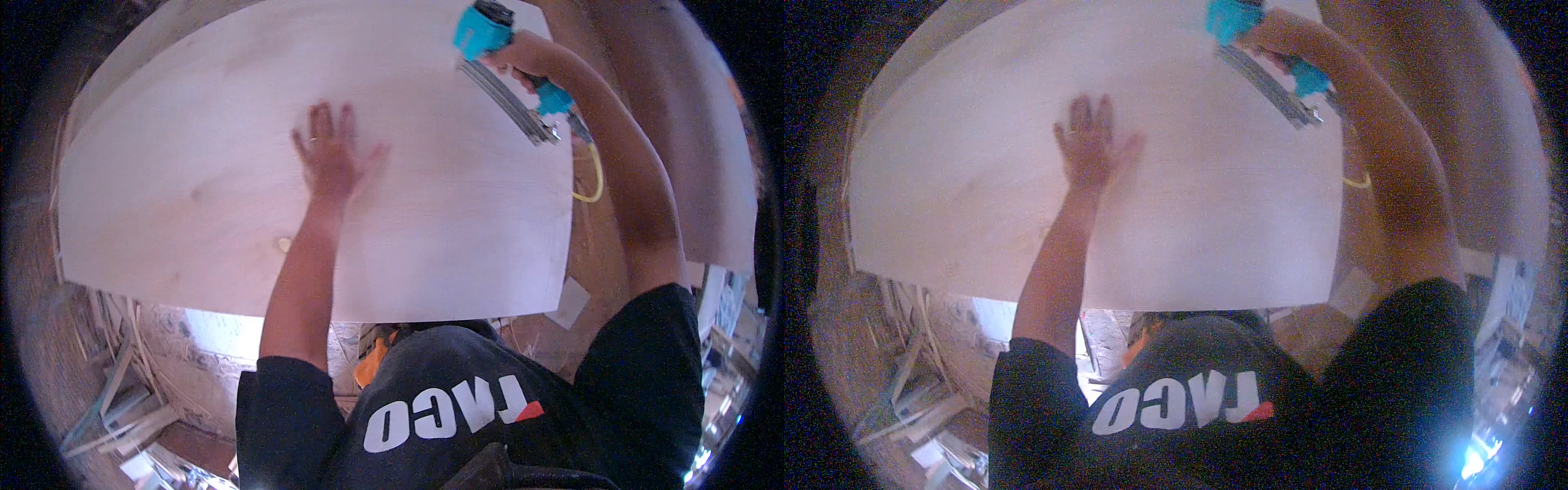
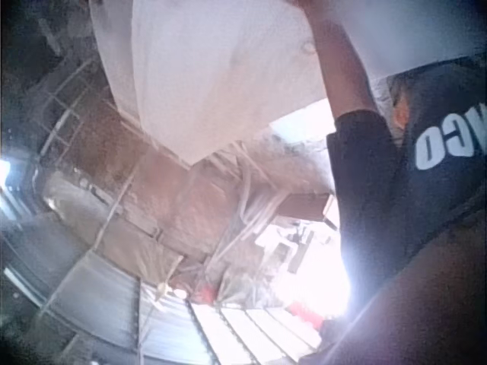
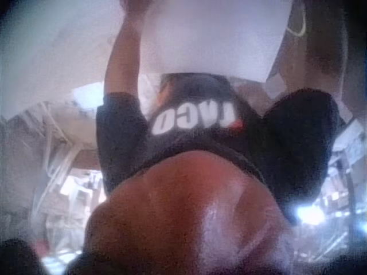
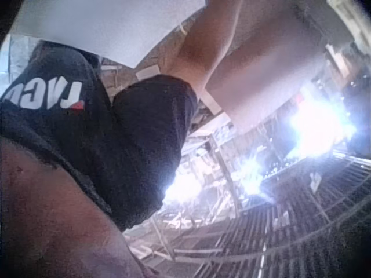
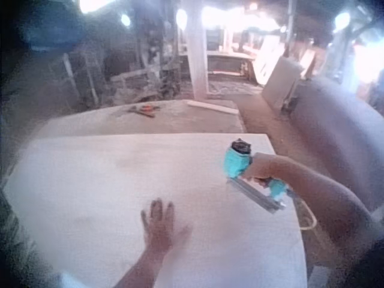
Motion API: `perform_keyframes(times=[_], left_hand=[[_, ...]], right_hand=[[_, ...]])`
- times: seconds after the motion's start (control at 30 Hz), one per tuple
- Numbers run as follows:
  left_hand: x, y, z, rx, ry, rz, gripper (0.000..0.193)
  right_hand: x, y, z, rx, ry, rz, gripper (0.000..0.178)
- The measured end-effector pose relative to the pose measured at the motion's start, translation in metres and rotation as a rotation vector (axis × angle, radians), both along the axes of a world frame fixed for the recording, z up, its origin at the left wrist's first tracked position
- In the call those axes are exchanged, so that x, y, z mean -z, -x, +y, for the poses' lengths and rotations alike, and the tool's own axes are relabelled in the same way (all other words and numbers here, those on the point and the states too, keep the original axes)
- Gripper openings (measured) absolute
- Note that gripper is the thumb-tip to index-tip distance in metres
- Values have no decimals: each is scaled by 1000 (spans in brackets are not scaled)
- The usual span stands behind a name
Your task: The person uses a pneumatic nail gun to attach a thin wooden strip to the edge of a large plywood panel, then flips the panel and continues nailing along the perimeter. The person also uses a tape measure briefly before resuming nailing.
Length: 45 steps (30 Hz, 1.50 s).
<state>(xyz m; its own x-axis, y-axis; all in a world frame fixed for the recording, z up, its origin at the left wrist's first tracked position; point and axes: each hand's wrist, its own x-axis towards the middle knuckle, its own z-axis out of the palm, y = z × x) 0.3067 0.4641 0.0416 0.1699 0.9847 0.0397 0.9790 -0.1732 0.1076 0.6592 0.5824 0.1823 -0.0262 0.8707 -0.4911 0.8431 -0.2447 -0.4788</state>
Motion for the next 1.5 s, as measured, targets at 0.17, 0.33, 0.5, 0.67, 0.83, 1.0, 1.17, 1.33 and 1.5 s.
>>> perform_keyframes(times=[0.17, 0.33, 0.5, 0.67, 0.83, 1.0, 1.17, 1.33, 1.5], left_hand=[[18, -2, 0, 17, -60, -26, 98], [-15, 17, 34, 112, 170, -159, 99], [-21, 150, 63, -44, 113, -208, 94], [-4, 337, 43, -99, 85, -27, 88], [20, 480, 48, -106, 82, 15, 91], [40, 533, 70, -170, 38, 4, 101], [26, 537, 98, -242, 83, 53, 106], [14, 539, 109, -310, 93, 42, 109], [-4, 520, 86, -305, 27, -12, 109]], right_hand=[[13, -17, 7, -22, 99, 113, 50], [14, -45, -34, 259, 112, 339, 48], [-19, -47, -80, 328, 89, 176, 36], [-58, 30, -225, 544, 90, -17, 33], [-64, 142, -318, 732, 186, 50, 34], [-89, 283, -309, 829, 242, 308, 37], [-84, 375, -199, 673, 83, 463, 36], [-61, 417, -22, 456, -19, 446, 38], [-3, 405, 148, 172, 17, 351, 38]])
